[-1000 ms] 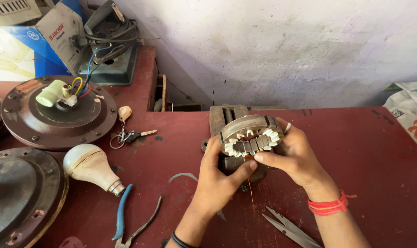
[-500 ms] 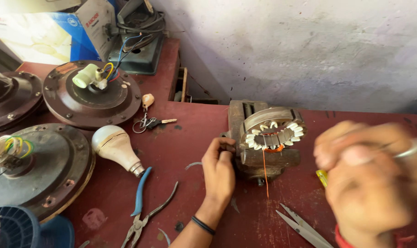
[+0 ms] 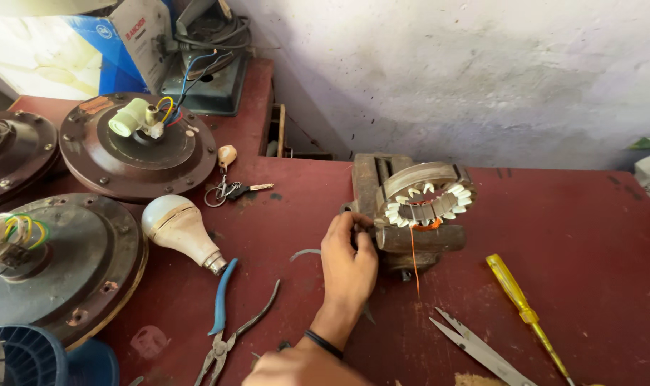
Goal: The person cuts a white insulating strip with scissors and places it into the slots of a motor armature held in a bench vise. They then use a screwdriver to press the strip into place and adjust the copper windings.
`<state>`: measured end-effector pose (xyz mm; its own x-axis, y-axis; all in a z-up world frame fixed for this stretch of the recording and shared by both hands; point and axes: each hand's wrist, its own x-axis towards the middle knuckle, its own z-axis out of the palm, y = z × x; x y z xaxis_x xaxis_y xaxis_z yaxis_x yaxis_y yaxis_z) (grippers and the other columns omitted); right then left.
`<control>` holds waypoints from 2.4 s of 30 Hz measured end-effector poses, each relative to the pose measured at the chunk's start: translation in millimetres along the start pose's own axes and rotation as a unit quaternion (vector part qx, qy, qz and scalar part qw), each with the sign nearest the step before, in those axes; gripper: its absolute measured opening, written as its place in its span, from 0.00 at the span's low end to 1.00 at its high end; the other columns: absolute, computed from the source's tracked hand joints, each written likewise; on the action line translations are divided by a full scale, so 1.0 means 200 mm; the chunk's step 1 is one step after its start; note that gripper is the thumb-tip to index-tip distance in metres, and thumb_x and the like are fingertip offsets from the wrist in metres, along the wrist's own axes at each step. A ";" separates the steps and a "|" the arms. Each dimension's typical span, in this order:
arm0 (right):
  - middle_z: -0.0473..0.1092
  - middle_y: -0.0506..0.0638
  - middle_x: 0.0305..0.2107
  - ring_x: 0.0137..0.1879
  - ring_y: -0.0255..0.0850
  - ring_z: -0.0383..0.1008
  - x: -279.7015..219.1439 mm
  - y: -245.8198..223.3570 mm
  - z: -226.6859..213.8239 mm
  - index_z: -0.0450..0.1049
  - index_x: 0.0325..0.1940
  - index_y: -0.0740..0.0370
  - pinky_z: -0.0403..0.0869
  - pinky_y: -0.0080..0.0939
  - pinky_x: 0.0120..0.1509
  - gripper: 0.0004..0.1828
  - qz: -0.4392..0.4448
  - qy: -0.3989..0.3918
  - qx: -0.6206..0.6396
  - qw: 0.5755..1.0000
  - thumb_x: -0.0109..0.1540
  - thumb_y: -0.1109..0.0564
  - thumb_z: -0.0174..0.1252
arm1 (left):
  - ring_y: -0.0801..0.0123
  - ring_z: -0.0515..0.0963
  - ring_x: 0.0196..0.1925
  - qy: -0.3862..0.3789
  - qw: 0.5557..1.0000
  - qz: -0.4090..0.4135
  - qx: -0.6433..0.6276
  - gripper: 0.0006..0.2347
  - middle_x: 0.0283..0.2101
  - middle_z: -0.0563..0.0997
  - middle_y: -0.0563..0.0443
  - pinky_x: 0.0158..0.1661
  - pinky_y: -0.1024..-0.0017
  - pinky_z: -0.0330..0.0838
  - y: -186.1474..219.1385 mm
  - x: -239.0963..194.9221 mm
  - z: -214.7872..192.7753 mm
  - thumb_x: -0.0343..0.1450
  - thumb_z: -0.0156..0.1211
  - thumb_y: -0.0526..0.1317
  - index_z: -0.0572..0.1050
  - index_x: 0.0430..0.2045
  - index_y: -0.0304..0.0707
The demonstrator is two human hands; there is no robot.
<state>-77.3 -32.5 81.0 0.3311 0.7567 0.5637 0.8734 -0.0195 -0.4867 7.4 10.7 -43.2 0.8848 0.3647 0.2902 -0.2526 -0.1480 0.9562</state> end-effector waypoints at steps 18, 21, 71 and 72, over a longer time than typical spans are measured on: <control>0.70 0.48 0.18 0.22 0.34 0.66 -0.08 0.12 0.27 0.76 0.48 0.66 0.62 0.37 0.28 0.16 0.153 0.074 0.194 0.966 0.67 0.50 0.56 | 0.74 0.72 0.33 -0.056 0.958 -0.106 -0.259 0.08 0.32 0.77 0.52 0.34 0.75 0.66 -0.17 0.05 0.01 0.67 0.50 0.23 0.77 0.34 0.29; 0.69 0.48 0.18 0.20 0.34 0.65 -0.10 0.22 0.30 0.76 0.51 0.66 0.61 0.36 0.25 0.18 0.300 0.164 0.335 0.878 0.68 0.49 0.55 | 0.74 0.72 0.39 -0.054 0.908 -0.162 -0.384 0.09 0.39 0.76 0.52 0.41 0.78 0.66 -0.19 0.00 -0.05 0.69 0.51 0.28 0.76 0.40 0.33; 0.75 0.49 0.19 0.17 0.31 0.71 -0.11 0.37 0.24 0.69 0.62 0.57 0.66 0.31 0.19 0.22 0.486 0.331 0.251 0.769 0.64 0.54 0.60 | 0.77 0.76 0.31 -0.017 0.962 -0.087 -0.257 0.10 0.32 0.80 0.52 0.30 0.78 0.70 -0.17 0.22 -0.25 0.65 0.61 0.25 0.77 0.39 0.33; 0.73 0.49 0.18 0.17 0.32 0.69 -0.10 0.37 0.23 0.72 0.56 0.64 0.66 0.31 0.19 0.19 0.496 0.343 0.262 0.754 0.64 0.53 0.61 | 0.78 0.76 0.32 -0.028 0.961 -0.091 -0.260 0.11 0.34 0.81 0.54 0.33 0.79 0.72 -0.15 0.23 -0.27 0.65 0.59 0.25 0.78 0.40 0.35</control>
<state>-35.6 -19.1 1.9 0.9919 0.0206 -0.1255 -0.1263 0.0432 -0.9911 34.8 81.3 -57.4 0.9489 0.2885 0.1280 -0.2405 0.3981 0.8852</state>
